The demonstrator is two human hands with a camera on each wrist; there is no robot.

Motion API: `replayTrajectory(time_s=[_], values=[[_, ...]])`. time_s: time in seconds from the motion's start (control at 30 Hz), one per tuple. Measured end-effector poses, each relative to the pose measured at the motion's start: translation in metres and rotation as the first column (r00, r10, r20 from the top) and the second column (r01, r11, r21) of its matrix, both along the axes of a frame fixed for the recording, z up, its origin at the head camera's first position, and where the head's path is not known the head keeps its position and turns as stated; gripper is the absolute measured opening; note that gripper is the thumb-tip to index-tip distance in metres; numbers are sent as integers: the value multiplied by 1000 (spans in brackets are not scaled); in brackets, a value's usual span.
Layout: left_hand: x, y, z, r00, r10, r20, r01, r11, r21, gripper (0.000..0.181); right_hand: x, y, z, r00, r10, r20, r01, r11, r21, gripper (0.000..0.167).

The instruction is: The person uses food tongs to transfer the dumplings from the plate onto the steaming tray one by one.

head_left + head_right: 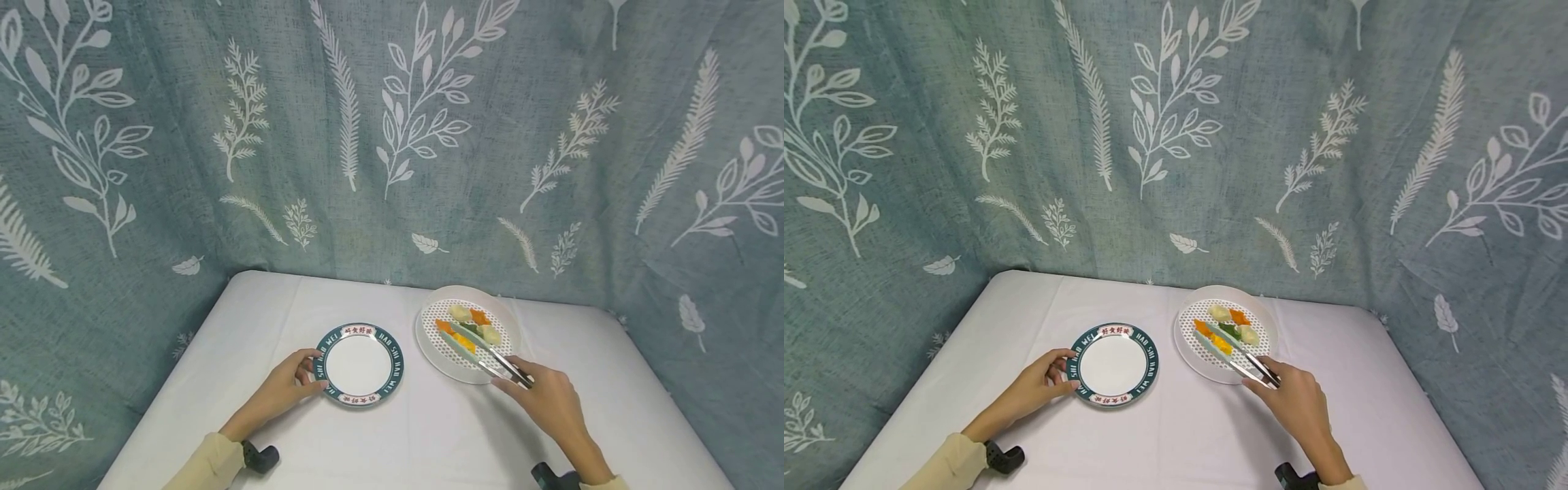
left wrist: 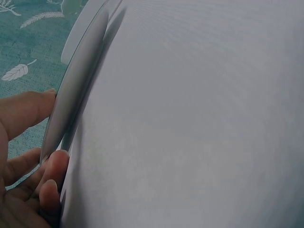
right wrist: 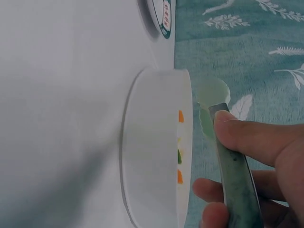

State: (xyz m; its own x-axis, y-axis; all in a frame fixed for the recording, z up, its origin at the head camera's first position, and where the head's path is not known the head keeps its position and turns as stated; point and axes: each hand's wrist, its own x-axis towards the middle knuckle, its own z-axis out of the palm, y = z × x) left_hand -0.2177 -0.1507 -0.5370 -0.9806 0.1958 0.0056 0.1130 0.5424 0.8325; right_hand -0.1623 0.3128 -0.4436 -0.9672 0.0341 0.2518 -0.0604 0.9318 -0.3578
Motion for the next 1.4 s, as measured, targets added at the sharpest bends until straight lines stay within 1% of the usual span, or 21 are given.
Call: replayTrajectory(time_s=[0.23,0.47,0.67,0.77,0.97,1.17,1.3,1.4], values=[[0,0,-1,1000,-2,-1,2,1000,6,66,1,-16,-11,999,39,-2,-39,999,-19,60],[0,0,-1,1000,2,4,-2,1000,7,66,3,-32,-18,997,78,15,-77,996,-35,57],[0,1,-3,1000,3,-11,-3,1000,10,65,4,-43,-25,995,103,16,-102,993,-63,53],[1,2,-4,1000,7,-13,-7,1000,9,65,4,-48,-30,992,124,10,-122,989,-82,52],[1,2,-5,1000,7,-11,-7,1000,4,65,8,-55,-40,985,169,-33,-171,979,-107,49],[0,2,-4,1000,-5,-12,5,1000,-6,65,11,-62,-52,984,175,7,-173,977,-126,51],[0,1,-4,1000,-6,-20,6,1000,-7,65,11,-66,-58,980,198,-16,-198,970,-138,49],[0,1,-3,1000,-3,-19,3,1000,-4,65,13,-69,-61,980,199,-9,-198,968,-157,47]])
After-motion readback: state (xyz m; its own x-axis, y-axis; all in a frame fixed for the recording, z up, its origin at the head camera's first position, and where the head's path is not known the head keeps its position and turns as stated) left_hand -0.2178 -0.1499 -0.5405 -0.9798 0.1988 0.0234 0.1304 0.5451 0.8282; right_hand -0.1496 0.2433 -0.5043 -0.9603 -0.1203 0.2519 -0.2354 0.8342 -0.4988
